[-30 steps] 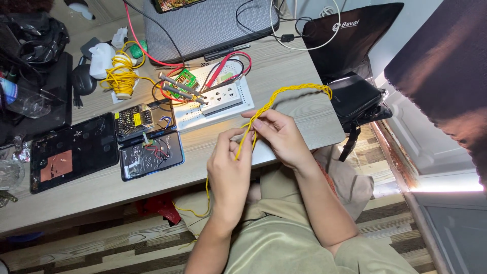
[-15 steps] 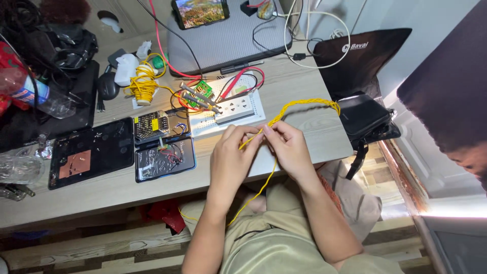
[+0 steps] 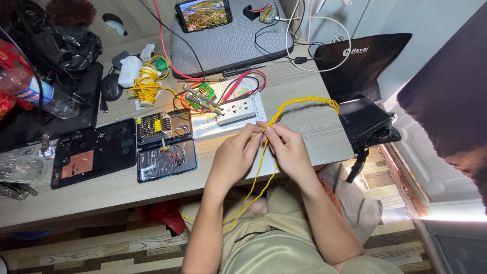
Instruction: Braiding three yellow electrical wires together by hand at a workbench
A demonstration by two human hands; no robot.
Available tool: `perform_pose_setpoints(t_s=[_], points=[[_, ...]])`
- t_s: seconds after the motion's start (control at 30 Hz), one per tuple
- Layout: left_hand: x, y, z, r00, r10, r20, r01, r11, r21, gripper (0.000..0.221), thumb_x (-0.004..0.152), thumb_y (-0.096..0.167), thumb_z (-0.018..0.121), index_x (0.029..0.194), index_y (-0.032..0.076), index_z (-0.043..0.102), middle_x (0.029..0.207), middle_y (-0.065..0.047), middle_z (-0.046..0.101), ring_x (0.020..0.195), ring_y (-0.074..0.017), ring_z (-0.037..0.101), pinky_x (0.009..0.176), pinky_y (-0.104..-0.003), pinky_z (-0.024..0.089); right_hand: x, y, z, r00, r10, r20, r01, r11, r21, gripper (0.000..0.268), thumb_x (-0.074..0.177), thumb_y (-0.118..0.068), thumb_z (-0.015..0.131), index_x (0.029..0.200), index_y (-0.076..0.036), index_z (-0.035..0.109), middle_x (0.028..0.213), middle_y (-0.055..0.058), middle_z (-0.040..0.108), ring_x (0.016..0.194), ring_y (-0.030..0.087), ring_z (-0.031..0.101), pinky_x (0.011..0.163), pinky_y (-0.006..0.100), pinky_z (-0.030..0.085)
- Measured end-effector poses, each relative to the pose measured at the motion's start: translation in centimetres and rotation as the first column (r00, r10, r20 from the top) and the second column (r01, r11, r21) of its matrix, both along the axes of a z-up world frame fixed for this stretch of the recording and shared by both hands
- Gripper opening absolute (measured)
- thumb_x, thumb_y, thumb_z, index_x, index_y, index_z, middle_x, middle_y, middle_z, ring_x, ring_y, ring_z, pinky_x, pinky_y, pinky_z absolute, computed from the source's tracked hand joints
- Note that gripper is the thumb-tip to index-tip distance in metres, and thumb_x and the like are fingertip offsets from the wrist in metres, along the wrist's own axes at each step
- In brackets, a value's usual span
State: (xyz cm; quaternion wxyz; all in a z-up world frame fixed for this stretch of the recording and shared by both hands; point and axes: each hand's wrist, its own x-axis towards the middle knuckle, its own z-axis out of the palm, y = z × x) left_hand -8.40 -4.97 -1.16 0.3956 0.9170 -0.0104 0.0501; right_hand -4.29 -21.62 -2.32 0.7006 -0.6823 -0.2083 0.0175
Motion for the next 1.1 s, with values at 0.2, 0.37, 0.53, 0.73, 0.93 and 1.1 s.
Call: perform_pose_setpoints(t_s=[0.2,0.37,0.53,0.73,0.93,1.1], points=[[0.1,0.7,-1.0,0.994,-0.012,0.110,0.021,0.996,-0.084,0.017,0.113,0.028,0.063,0.123,0.024,0.076,0.115,-0.011,0.086,0.112,-0.0431,0.080,0.095,-0.056,0.062,1.7,0.3,-2.3,0.999,0.036,-0.011,-0.036,0.999,-0.029,0.036,0.120,-0.016,0.058,0.088,-0.008,0.073,0.067,0.000,0.044,0.066,0.010,0.049,0.070,0.027,0.049],[-0.1,0.8,-0.8,0.996,-0.025,0.090,0.029,0.998,-0.046,0.019,0.115,0.031,0.059,0.126,0.026,0.075,0.112,-0.014,0.086,0.111,-0.0454,0.079,0.096,-0.060,0.063,1.4,0.5,-1.1,0.999,0.040,-0.035,-0.042,0.997,-0.061,0.037,0.120,-0.016,0.057,0.086,-0.008,0.070,0.066,-0.001,0.047,0.066,0.011,0.045,0.067,0.027,0.046],[-0.3,0.9,-1.4,0.995,-0.013,0.095,0.015,0.999,-0.028,0.022,0.117,0.032,0.057,0.127,0.024,0.074,0.116,-0.016,0.085,0.111,-0.0480,0.078,0.096,-0.062,0.062,2.1,0.7,-3.7,0.995,0.020,-0.093,-0.029,0.995,-0.091,0.036,0.120,-0.017,0.056,0.086,-0.011,0.067,0.056,-0.005,0.041,0.058,0.007,0.039,0.058,0.023,0.039],[-0.2,0.9,-1.5,0.988,-0.014,0.155,0.010,1.000,0.024,0.018,0.116,0.030,0.059,0.122,0.029,0.076,0.105,-0.007,0.085,0.105,-0.0395,0.081,0.093,-0.053,0.065,2.7,0.8,-5.4,0.997,0.024,-0.077,-0.034,0.990,-0.138,0.032,0.118,-0.015,0.057,0.091,-0.010,0.073,0.058,-0.003,0.049,0.059,0.008,0.042,0.058,0.022,0.040],[-0.7,1.2,-2.4,0.994,0.077,0.083,-0.070,0.994,-0.089,0.018,0.112,0.039,0.066,0.119,0.026,0.076,0.066,-0.009,0.067,0.084,-0.0388,0.078,0.084,-0.054,0.065,2.3,0.9,-5.2,0.997,-0.004,-0.076,-0.001,0.998,-0.062,0.025,0.118,-0.011,0.056,0.116,-0.005,0.081,0.074,0.002,0.062,0.063,0.006,0.049,0.060,0.022,0.046],[-0.6,1.2,-2.3,0.993,0.120,0.010,-0.120,0.992,-0.026,0.027,0.109,0.042,0.065,0.118,0.020,0.079,0.069,-0.021,0.070,0.091,-0.0474,0.079,0.085,-0.060,0.063,1.8,0.9,-3.0,1.000,-0.031,-0.005,0.029,0.986,-0.166,0.030,0.117,-0.016,0.060,0.094,-0.006,0.078,0.064,0.002,0.054,0.063,0.013,0.046,0.060,0.028,0.043]])
